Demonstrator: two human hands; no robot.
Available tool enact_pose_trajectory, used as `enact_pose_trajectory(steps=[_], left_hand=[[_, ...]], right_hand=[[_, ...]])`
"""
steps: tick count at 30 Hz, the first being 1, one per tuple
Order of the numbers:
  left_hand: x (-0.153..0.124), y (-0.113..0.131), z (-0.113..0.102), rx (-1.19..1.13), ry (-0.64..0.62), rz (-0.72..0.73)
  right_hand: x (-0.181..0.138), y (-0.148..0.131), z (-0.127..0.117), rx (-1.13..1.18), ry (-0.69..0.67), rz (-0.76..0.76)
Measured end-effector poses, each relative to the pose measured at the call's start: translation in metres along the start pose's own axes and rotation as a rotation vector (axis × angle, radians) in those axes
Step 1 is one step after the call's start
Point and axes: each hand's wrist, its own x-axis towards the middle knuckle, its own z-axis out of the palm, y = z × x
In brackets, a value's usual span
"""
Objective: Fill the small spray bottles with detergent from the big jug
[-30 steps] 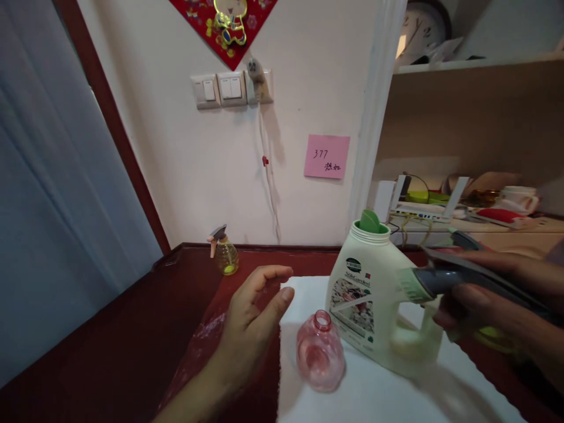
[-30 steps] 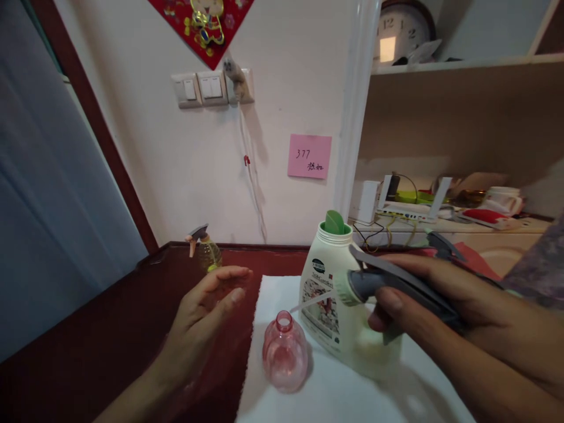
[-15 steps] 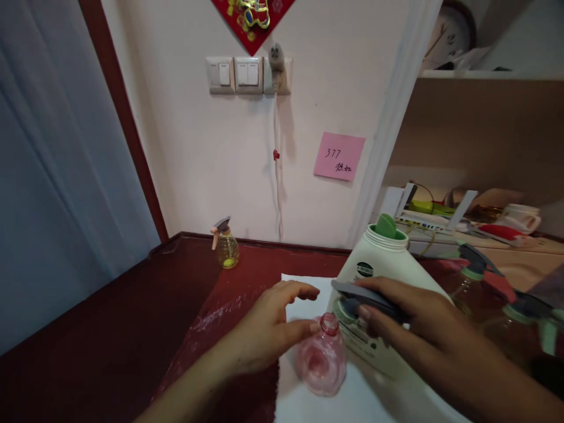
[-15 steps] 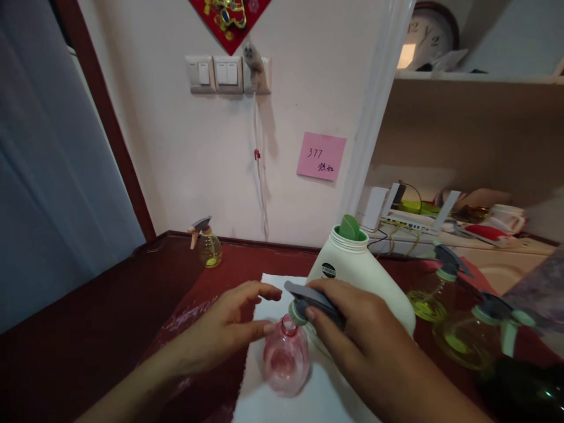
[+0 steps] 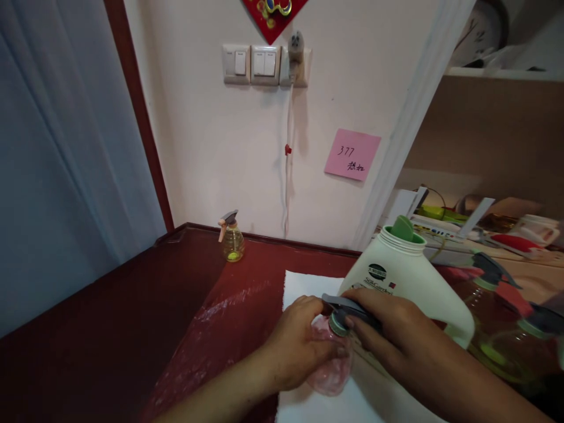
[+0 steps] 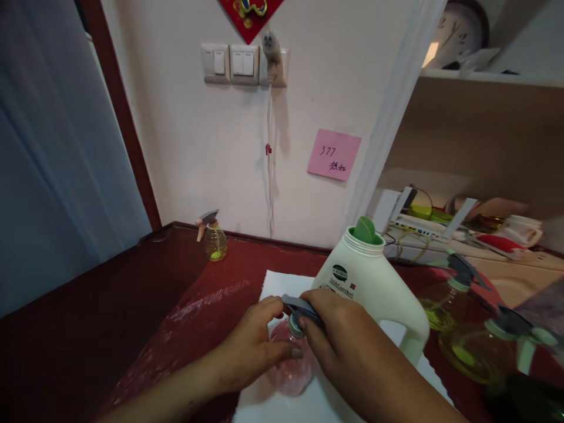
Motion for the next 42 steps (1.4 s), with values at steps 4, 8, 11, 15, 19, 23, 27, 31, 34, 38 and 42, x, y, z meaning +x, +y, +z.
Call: enact_pose_trajectory(steps=[4, 8, 11, 15, 19, 23, 27, 31, 34, 38, 42], left_hand=[[-0.002, -0.003, 0.004, -0.085, 0.055, 0.005], [-0.002, -0.004, 0.009, -0.204, 0.111, 0.049], [-0.002, -0.003, 0.012, -0.209, 0.149, 0.096], [-0.001, -0.002, 0.012, -0.19, 0.164, 0.1], [-0.002, 0.0, 0.012, -0.188, 0.153, 0.091], [-0.003, 0.0, 0.014, -0.167, 0.176, 0.072], [-0.004, -0.005, 0.016, -0.146, 0.174, 0.083], [-0.005, -0.011, 0.017, -0.168, 0.127, 0.075], [-0.005, -0.018, 0.019, -0.173, 0.158, 0.067], [-0.007, -0.03, 0.023, -0.148, 0.247, 0.067], [-0.007, -0.036, 0.025, -0.152, 0.294, 0.021]], right_hand=[[0.001, -0.003, 0.001, -0.058, -0.032, 0.039], [0.007, -0.008, 0.0, -0.11, -0.046, 0.048], [0.008, -0.009, -0.002, -0.093, -0.042, 0.031], [-0.004, -0.003, -0.009, 0.089, 0.078, 0.036], [-0.018, 0.018, -0.001, 0.435, 0.355, 0.241], [-0.017, 0.041, 0.026, 0.677, 0.359, 0.239], [-0.012, 0.051, 0.046, 0.838, 0.287, 0.028], [-0.009, 0.049, 0.048, 0.826, 0.3, -0.113], [-0.005, 0.047, 0.05, 0.808, 0.286, -0.196], [-0.002, 0.049, 0.057, 0.839, 0.257, -0.201], [-0.004, 0.049, 0.053, 0.694, 0.254, -0.309]])
